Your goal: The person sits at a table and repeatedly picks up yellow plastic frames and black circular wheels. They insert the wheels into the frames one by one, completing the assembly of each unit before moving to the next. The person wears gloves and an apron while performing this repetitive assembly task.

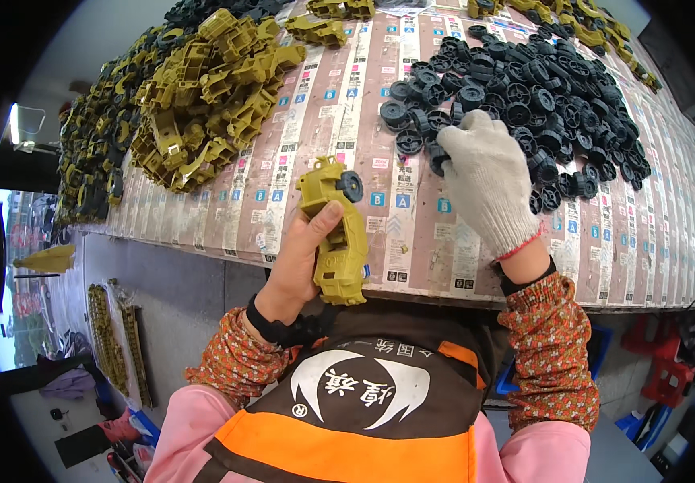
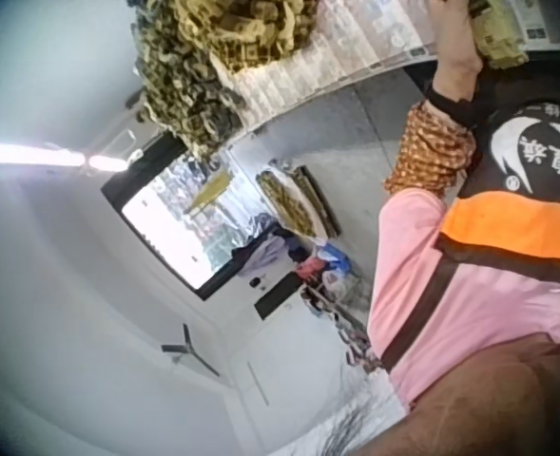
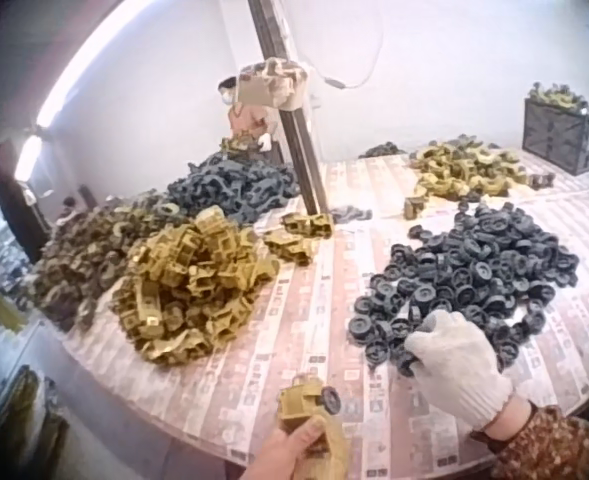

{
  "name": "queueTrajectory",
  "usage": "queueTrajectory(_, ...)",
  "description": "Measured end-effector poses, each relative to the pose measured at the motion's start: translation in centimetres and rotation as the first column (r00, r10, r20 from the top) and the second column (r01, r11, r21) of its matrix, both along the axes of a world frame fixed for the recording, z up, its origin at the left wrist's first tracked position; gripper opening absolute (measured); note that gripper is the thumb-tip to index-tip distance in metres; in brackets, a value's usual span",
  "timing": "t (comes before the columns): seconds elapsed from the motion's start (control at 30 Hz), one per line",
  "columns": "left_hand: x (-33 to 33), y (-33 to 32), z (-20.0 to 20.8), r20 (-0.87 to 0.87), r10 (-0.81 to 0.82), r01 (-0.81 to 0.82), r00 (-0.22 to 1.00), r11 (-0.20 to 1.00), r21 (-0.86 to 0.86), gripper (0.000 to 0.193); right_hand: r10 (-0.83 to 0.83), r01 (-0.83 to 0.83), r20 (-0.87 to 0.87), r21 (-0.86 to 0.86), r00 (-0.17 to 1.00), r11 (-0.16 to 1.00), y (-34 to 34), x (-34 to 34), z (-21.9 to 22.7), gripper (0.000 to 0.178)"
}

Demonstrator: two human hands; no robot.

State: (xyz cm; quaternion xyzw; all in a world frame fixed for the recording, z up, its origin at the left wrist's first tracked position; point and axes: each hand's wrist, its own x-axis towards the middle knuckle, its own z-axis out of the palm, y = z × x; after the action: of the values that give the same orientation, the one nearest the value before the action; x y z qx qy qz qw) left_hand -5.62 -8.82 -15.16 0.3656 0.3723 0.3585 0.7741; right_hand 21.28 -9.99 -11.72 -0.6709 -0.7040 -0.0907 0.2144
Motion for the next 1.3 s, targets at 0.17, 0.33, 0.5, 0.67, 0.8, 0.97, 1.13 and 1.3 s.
queueTrajectory(0.17,0.4,0.0,0.3,0.079,0.111,-0.112,0.991,0.994,0.011,0.037,-0.026,-0.057,-0.624,-0.113,0.781,0.992,-4.0,-2.9,1.0,0.015)
queueTrajectory(0.33,1.7,-0.5,0.8,0.124,0.169,-0.176,0.978,0.983,0.049,0.035,-0.210,-0.236,-0.899,-0.316,0.384,0.919,-8.4,-7.1,-0.3,0.020)
queueTrajectory(0.5,2.2,-0.9,0.3,0.065,0.202,-0.210,0.977,0.967,0.141,0.030,-0.103,-0.199,-0.868,-0.224,0.485,0.954,-9.9,-9.2,-0.4,0.030)
queueTrajectory(0.67,2.3,-1.1,0.1,0.033,0.258,-0.258,0.966,0.937,0.236,0.030,-0.080,-0.183,-0.864,-0.194,0.497,0.964,-10.6,-9.6,-0.6,0.033)
queueTrajectory(0.8,2.4,-1.6,0.1,0.000,0.282,-0.269,0.959,0.915,0.301,0.041,-0.086,-0.171,-0.889,-0.180,0.450,0.969,-11.0,-9.7,-1.7,0.035)
queueTrajectory(0.97,2.7,-2.3,0.2,0.054,0.284,-0.285,0.957,0.890,0.356,0.053,-0.107,-0.152,-0.872,-0.202,0.478,0.967,-11.0,-9.8,-1.0,0.036)
queueTrajectory(1.13,3.0,-2.4,-0.1,0.095,0.291,-0.303,0.952,0.848,0.435,0.064,0.061,-0.172,-0.726,-0.080,0.685,0.982,-11.5,-9.8,-1.0,0.042)
queueTrajectory(1.3,2.7,-3.1,-0.9,-0.002,0.211,-0.167,0.978,0.780,0.603,0.081,0.120,-0.253,-0.683,-0.098,0.721,0.963,-11.7,-9.7,-1.0,0.047)
